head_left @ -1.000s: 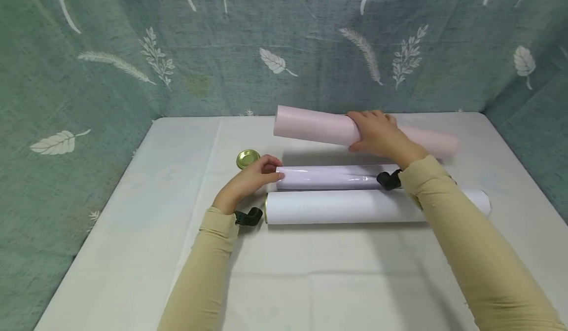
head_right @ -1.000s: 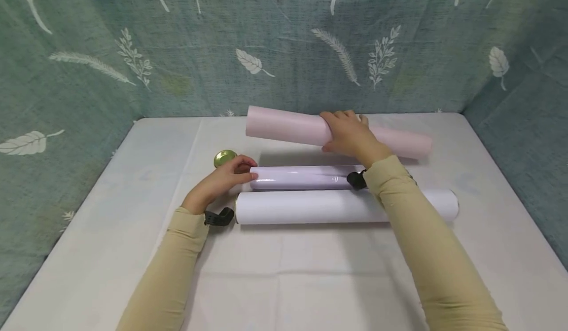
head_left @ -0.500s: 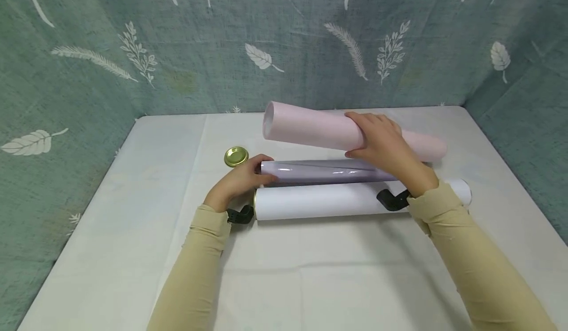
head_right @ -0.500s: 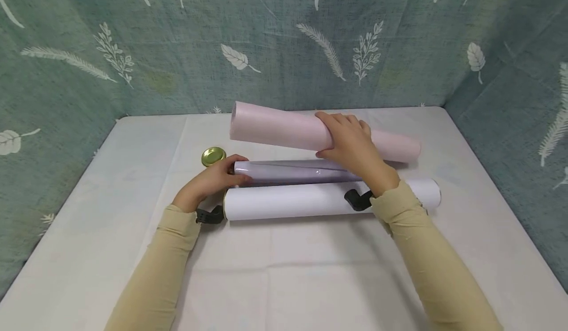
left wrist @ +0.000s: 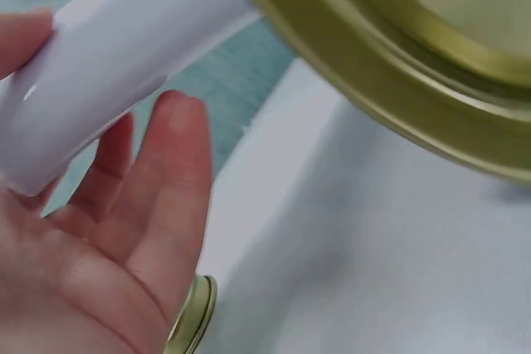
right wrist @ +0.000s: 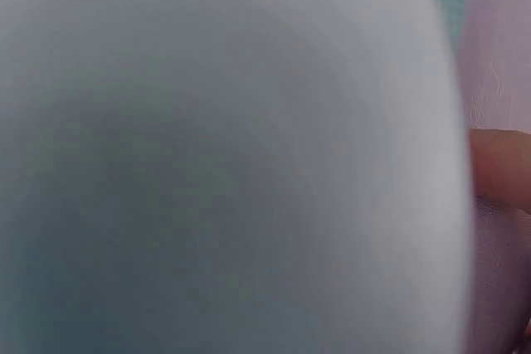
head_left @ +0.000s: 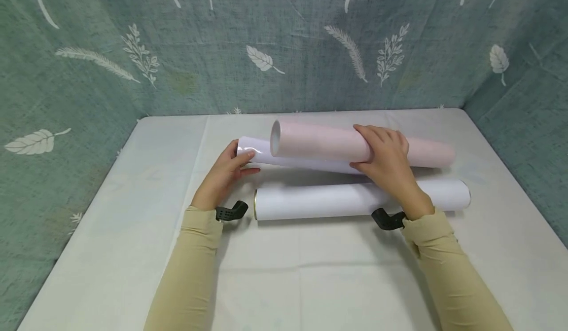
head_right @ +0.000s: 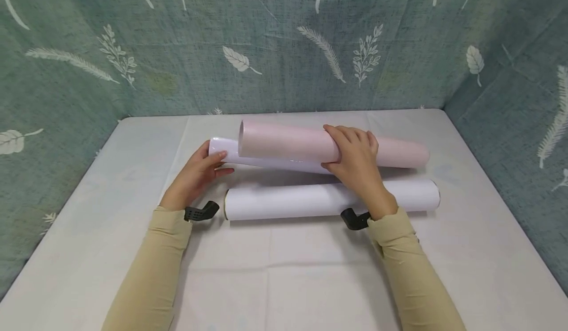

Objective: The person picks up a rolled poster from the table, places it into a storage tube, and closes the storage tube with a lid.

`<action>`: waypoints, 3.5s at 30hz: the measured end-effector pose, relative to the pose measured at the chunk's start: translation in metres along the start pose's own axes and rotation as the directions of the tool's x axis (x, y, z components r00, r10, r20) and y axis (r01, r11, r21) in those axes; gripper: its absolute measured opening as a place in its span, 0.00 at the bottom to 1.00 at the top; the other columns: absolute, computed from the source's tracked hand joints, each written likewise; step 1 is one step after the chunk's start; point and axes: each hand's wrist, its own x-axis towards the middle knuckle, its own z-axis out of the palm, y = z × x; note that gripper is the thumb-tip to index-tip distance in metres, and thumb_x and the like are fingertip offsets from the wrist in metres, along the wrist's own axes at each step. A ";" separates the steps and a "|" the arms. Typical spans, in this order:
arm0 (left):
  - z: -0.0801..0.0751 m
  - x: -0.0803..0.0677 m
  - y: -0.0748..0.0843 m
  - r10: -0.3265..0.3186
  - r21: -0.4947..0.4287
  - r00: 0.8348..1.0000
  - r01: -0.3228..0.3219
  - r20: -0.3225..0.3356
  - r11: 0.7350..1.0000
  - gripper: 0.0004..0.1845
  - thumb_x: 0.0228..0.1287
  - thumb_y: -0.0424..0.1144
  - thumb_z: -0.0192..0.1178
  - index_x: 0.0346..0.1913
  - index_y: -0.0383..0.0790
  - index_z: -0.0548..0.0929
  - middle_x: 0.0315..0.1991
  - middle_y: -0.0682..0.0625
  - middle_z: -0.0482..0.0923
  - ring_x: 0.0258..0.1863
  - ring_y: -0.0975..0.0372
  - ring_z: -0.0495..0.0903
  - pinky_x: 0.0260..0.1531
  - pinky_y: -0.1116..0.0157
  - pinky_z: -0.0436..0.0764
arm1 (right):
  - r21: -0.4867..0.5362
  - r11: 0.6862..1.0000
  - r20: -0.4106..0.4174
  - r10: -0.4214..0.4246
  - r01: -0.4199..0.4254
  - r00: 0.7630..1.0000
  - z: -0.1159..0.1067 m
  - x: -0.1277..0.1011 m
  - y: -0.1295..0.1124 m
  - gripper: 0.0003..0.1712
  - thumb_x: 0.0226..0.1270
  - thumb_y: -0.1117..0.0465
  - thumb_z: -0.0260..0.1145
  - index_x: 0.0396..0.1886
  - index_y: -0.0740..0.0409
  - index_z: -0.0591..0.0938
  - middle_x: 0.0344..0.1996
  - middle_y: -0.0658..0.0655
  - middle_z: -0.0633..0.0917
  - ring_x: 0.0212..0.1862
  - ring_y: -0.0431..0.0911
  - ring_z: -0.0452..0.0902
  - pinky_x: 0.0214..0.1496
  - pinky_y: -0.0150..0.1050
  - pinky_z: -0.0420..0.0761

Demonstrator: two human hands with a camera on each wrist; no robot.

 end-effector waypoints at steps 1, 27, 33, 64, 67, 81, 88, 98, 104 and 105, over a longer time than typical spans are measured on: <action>-0.002 -0.001 0.001 0.009 -0.054 1.000 -0.009 -0.013 0.998 0.22 0.63 0.36 0.54 0.58 0.42 0.61 0.50 0.45 0.67 0.47 0.57 0.72 0.49 0.51 0.70 | 0.001 1.000 -0.008 -0.001 0.001 1.000 0.002 -0.001 0.001 0.47 0.34 0.59 0.79 0.60 0.46 0.69 0.54 0.53 0.72 0.56 0.51 0.60 0.59 0.56 0.44; -0.032 -0.007 -0.008 0.129 -0.812 0.992 -0.083 -0.010 0.577 0.17 0.64 0.47 0.51 0.55 0.50 0.68 0.60 0.48 0.63 0.62 0.50 0.57 0.57 0.43 0.49 | -0.093 0.993 -0.008 -0.077 0.076 0.997 0.030 -0.011 0.001 0.45 0.35 0.57 0.78 0.59 0.47 0.70 0.53 0.53 0.72 0.55 0.52 0.61 0.58 0.56 0.45; -0.030 -0.006 -0.010 0.128 -0.784 0.991 -0.058 0.027 0.618 0.17 0.66 0.37 0.50 0.57 0.45 0.66 0.63 0.44 0.59 0.63 0.51 0.57 0.59 0.52 0.55 | -0.096 0.992 -0.012 -0.087 0.085 0.996 0.031 -0.013 0.000 0.46 0.34 0.58 0.78 0.59 0.46 0.70 0.52 0.53 0.72 0.55 0.52 0.61 0.58 0.56 0.46; -0.026 -0.006 -0.010 0.000 -0.722 0.995 0.071 0.098 0.688 0.16 0.66 0.50 0.47 0.52 0.47 0.68 0.53 0.43 0.69 0.58 0.48 0.62 0.56 0.42 0.51 | -0.115 0.988 0.017 -0.097 0.099 0.995 0.033 -0.013 0.002 0.45 0.35 0.59 0.78 0.59 0.47 0.70 0.53 0.52 0.72 0.56 0.53 0.61 0.59 0.57 0.44; -0.025 -0.006 -0.009 0.037 -0.764 0.997 0.028 0.068 0.645 0.17 0.65 0.48 0.49 0.53 0.47 0.66 0.57 0.43 0.63 0.63 0.48 0.55 0.54 0.39 0.48 | -0.114 0.989 0.020 -0.094 0.096 0.995 0.032 -0.013 0.002 0.45 0.35 0.59 0.78 0.59 0.47 0.70 0.53 0.53 0.72 0.56 0.53 0.61 0.59 0.57 0.44; -0.041 -0.016 0.008 0.074 -0.801 0.985 -0.172 -0.159 0.573 0.20 0.63 0.31 0.50 0.57 0.43 0.62 0.62 0.43 0.59 0.61 0.49 0.58 0.55 0.42 0.52 | -0.114 0.988 0.014 -0.103 0.104 0.995 0.032 -0.013 0.002 0.44 0.35 0.59 0.77 0.59 0.48 0.70 0.52 0.52 0.72 0.54 0.53 0.62 0.58 0.58 0.45; -0.059 -0.022 0.013 0.106 -0.846 0.964 -0.264 -0.243 0.464 0.28 0.60 0.29 0.50 0.62 0.47 0.56 0.61 0.45 0.61 0.58 0.50 0.62 0.56 0.47 0.55 | -0.115 0.988 0.014 -0.102 0.102 0.995 0.031 -0.013 0.001 0.44 0.35 0.60 0.77 0.58 0.48 0.71 0.51 0.52 0.73 0.54 0.53 0.62 0.58 0.58 0.46; -0.074 -0.029 0.021 0.128 -0.841 0.919 -0.394 -0.373 0.372 0.28 0.56 0.28 0.52 0.58 0.49 0.59 0.59 0.47 0.63 0.53 0.52 0.66 0.54 0.46 0.57 | -0.137 0.989 -0.005 -0.064 0.063 0.998 0.031 -0.013 0.002 0.42 0.36 0.59 0.77 0.57 0.48 0.71 0.50 0.54 0.74 0.54 0.53 0.62 0.57 0.58 0.46; -0.074 -0.030 0.022 0.118 -0.840 0.908 -0.418 -0.403 0.347 0.29 0.55 0.28 0.53 0.59 0.51 0.59 0.60 0.47 0.62 0.55 0.51 0.65 0.54 0.45 0.58 | -0.141 0.989 -0.017 -0.048 0.045 0.999 0.031 -0.013 0.002 0.42 0.36 0.60 0.76 0.57 0.49 0.72 0.49 0.55 0.74 0.54 0.53 0.62 0.58 0.58 0.45; -0.073 -0.030 0.023 0.119 -0.839 0.907 -0.419 -0.404 0.347 0.30 0.55 0.28 0.53 0.59 0.51 0.59 0.60 0.47 0.61 0.56 0.50 0.65 0.54 0.45 0.58 | -0.141 0.989 -0.018 -0.046 0.043 0.999 0.031 -0.013 0.002 0.42 0.36 0.61 0.76 0.57 0.49 0.71 0.49 0.55 0.74 0.54 0.53 0.62 0.58 0.58 0.45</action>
